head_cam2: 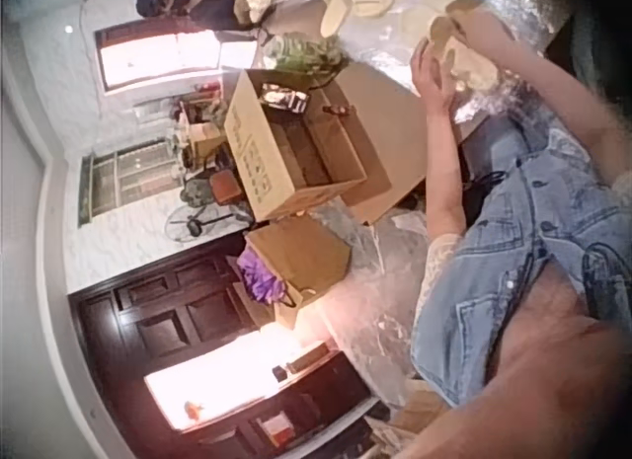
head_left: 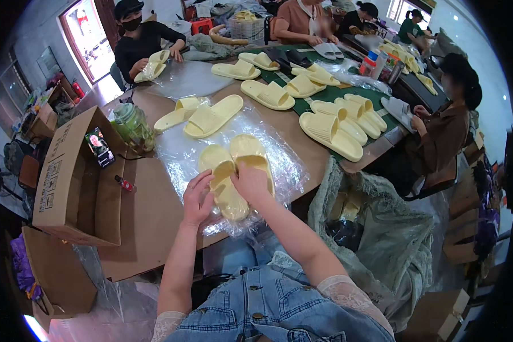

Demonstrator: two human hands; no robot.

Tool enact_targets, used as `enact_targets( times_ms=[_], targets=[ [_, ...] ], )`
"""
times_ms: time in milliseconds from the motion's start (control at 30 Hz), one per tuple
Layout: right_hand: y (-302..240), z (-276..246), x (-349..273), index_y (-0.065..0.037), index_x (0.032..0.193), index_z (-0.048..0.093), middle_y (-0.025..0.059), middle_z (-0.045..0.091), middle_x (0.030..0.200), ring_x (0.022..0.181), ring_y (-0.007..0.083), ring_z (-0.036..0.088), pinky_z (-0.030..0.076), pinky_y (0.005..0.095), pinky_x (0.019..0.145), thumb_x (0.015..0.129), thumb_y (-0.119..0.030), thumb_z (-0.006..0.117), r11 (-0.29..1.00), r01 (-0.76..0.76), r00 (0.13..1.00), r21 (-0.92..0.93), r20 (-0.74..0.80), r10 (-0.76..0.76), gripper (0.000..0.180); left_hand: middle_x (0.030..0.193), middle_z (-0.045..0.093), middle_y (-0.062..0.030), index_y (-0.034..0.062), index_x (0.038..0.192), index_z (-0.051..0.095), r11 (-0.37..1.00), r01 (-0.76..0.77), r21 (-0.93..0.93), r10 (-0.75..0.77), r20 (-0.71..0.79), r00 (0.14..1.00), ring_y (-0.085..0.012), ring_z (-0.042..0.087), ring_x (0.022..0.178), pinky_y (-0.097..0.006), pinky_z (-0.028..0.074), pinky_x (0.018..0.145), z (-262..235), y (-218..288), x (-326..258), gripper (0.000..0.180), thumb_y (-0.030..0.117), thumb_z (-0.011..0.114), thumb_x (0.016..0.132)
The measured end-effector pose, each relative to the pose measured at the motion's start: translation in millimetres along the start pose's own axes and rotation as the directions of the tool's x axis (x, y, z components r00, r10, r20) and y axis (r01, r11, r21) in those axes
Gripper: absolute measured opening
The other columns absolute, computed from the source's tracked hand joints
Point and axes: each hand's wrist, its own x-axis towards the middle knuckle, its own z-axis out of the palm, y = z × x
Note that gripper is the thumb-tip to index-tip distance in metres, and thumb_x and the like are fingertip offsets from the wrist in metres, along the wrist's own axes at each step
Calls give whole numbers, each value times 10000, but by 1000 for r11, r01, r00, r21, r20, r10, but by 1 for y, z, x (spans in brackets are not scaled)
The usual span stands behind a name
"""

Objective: The person repeatedly picks up pairs of plastic slippers in various colors, places them into clear plastic bags, and sets the packaged pairs aside. The task involves handling yellow, white, black, and pink slippers, ensuring each pair is individually bagged for distribution.

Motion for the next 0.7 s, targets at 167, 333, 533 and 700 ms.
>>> enact_targets(
  times_ms=[167, 333, 533, 700],
  targets=[
    [6, 3, 5, -59, 945, 596, 163, 668, 674, 629, 355, 680, 541, 475, 602, 942, -337, 581, 998, 63, 998, 26, -9, -63, 278, 1282, 605, -162, 29, 1236, 640, 992, -11, 126, 29, -143, 989, -342, 569, 1192, -416, 461, 1020, 9, -15, -3, 391, 113, 616, 855],
    [-5, -9, -8, -51, 1028, 549, 188, 670, 711, 653, 382, 671, 536, 500, 635, 948, -317, 564, 992, -88, 996, 88, -3, 89, 278, 1233, 617, -121, 35, 1283, 603, 955, 282, -87, -295, -229, 928, -254, 624, 1056, -359, 497, 916, 12, -28, -9, 334, 171, 546, 983],
    [5, 0, 11, -10, 1025, 552, 193, 702, 791, 746, 367, 708, 553, 496, 653, 938, -271, 558, 987, -79, 996, 139, 60, 71, 275, 1206, 644, -140, 11, 1397, 512, 874, 455, -169, -479, -146, 866, -221, 600, 1138, -348, 470, 997, 20, -35, -7, 428, 280, 483, 1064],
    [18, -11, -5, -37, 1015, 565, 183, 679, 742, 714, 384, 682, 530, 505, 658, 925, -247, 547, 984, 66, 998, 166, 6, -68, 230, 1082, 651, -106, 15, 1338, 554, 882, 392, -263, -443, -174, 880, -160, 597, 958, -312, 491, 881, 12, -47, -7, 376, 268, 449, 1080]
  ],
)
